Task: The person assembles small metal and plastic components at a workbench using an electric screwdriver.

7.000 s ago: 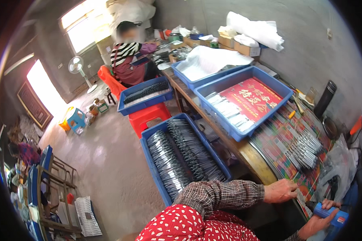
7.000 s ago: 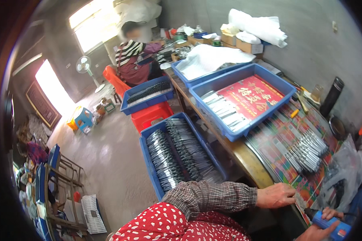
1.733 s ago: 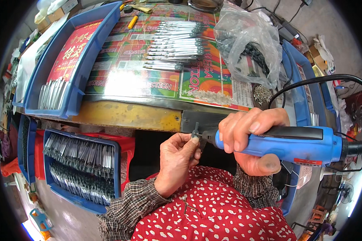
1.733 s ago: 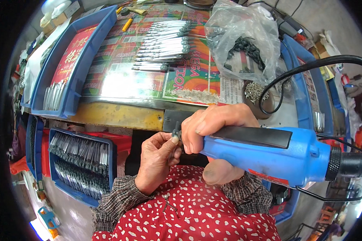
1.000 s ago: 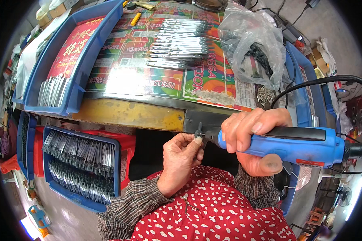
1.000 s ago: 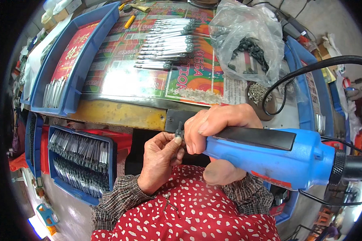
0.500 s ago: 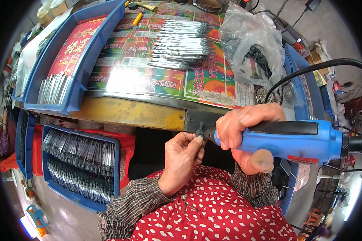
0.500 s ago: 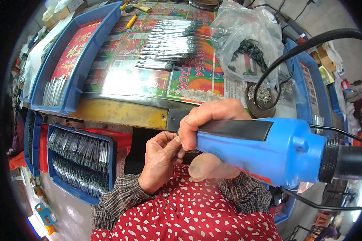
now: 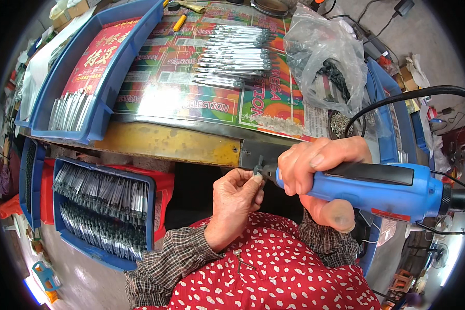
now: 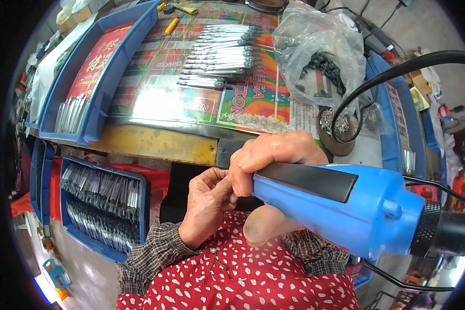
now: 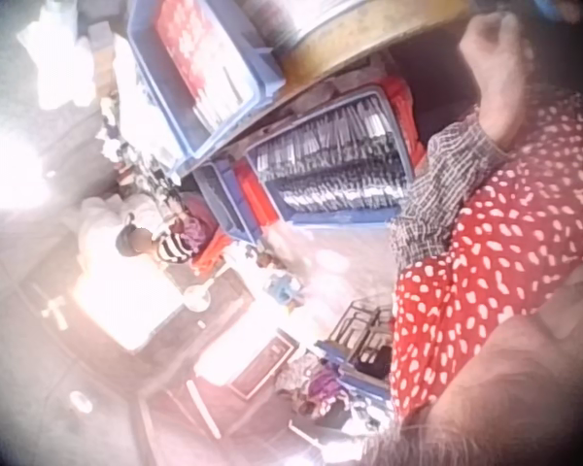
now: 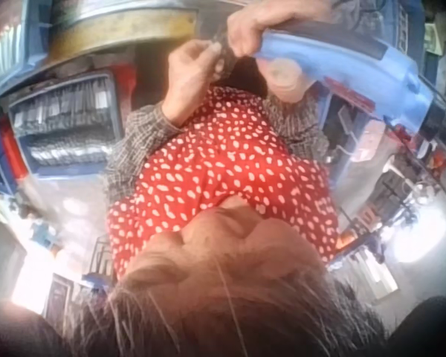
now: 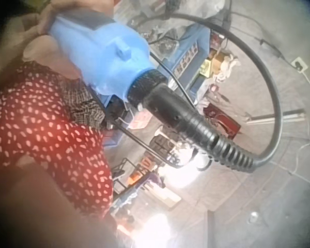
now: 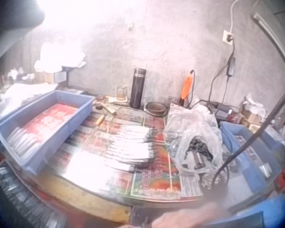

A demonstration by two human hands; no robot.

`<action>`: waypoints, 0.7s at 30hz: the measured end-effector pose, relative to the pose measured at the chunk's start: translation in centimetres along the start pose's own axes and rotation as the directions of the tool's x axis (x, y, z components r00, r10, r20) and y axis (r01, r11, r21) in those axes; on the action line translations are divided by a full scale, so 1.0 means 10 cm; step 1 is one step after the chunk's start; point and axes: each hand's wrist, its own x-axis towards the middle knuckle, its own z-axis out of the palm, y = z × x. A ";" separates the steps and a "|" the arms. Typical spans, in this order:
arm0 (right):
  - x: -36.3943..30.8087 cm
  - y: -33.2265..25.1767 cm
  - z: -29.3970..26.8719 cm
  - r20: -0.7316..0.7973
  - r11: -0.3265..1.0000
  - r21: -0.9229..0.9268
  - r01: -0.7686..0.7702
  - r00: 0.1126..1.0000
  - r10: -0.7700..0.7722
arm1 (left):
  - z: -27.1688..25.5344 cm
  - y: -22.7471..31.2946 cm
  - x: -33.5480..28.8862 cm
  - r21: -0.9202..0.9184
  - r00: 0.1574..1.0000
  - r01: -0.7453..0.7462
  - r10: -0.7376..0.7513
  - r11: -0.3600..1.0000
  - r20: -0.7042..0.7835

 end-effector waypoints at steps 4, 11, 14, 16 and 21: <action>0.00 0.03 -0.01 0.015 0.999 0.030 0.010 1.000 -0.011 | 0.00 0.02 0.00 0.019 1.000 0.015 -0.015 1.000 -0.015; 0.08 0.04 -0.11 0.159 0.999 0.050 0.020 0.987 -0.028 | 0.02 0.02 0.01 0.046 1.000 0.019 -0.018 0.999 -0.012; 0.04 0.09 -0.08 0.123 0.999 0.024 -0.026 0.992 0.023 | -0.02 0.03 -0.01 0.036 0.999 0.026 -0.025 0.999 -0.028; 0.04 0.07 -0.05 0.088 0.998 -0.019 -0.062 0.994 0.064 | -0.01 0.05 -0.01 0.038 1.000 0.020 -0.019 0.999 -0.024; 0.10 0.04 -0.14 0.108 0.995 -0.007 -0.096 0.989 0.096 | 0.01 0.03 0.01 0.073 1.000 -0.017 0.017 0.997 -0.009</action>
